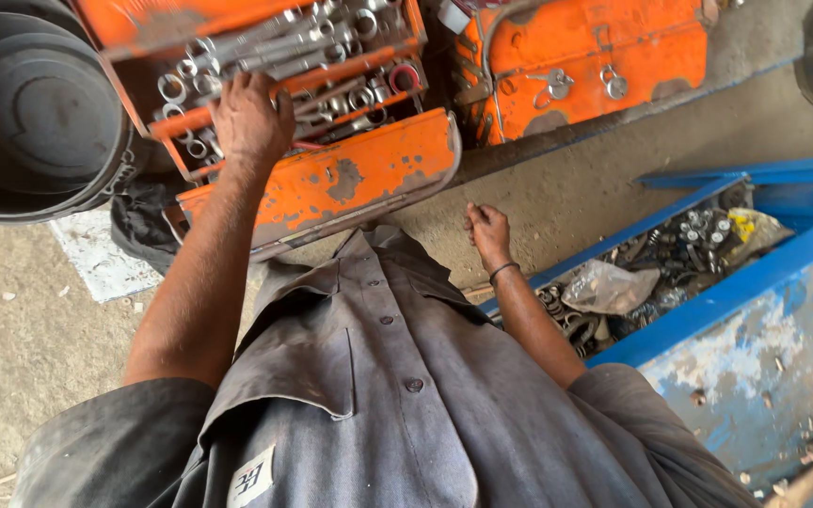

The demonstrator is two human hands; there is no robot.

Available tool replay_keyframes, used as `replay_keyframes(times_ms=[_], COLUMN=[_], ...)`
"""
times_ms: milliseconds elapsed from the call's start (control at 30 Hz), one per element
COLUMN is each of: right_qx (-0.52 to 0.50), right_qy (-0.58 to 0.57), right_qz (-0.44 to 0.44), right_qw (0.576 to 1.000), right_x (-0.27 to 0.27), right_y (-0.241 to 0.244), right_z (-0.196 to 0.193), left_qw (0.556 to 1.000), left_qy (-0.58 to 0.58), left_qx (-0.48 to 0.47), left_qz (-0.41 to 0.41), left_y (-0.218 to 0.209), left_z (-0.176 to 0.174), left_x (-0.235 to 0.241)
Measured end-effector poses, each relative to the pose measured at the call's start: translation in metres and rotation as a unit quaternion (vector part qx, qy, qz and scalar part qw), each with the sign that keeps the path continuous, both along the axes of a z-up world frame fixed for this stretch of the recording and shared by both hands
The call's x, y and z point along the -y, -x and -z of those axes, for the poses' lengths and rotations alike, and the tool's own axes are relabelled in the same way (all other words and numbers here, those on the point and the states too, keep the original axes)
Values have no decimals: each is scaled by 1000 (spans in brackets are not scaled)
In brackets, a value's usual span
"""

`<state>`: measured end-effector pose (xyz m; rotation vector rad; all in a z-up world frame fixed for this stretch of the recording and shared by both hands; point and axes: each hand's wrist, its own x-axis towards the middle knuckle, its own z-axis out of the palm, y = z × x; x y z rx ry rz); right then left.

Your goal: The person gathers various hand tools from a metal bucket and places them into an orange tool chest. They handle wrenches, sockets, and other small metal parts, then close the chest and lock it with a padlock.

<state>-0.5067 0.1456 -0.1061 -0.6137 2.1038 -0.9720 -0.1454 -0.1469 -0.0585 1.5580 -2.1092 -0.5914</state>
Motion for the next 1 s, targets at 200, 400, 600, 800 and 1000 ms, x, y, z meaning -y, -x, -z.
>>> replay_keyframes(times_ms=[200, 400, 600, 800, 1000], right_qx=[38, 111, 113, 118, 136], right_qy=[-87, -164, -162, -115, -152], right_qz=[21, 78, 68, 120, 179], right_qw=[995, 977, 978, 979, 962], right_x=[-20, -56, -63, -95, -147], right_y=[17, 24, 25, 42, 42], right_z=[26, 41, 24, 7, 15], left_qw=[996, 993, 996, 987, 983], left_qy=[53, 39, 64, -7, 114], left_qx=[55, -98, 47, 159, 145], left_qz=[47, -51, -30, -5, -12], left_y=[-22, -66, -47, -24, -41], left_z=[-55, -59, 19, 113, 71], left_x=[-72, -29, 62, 145, 159])
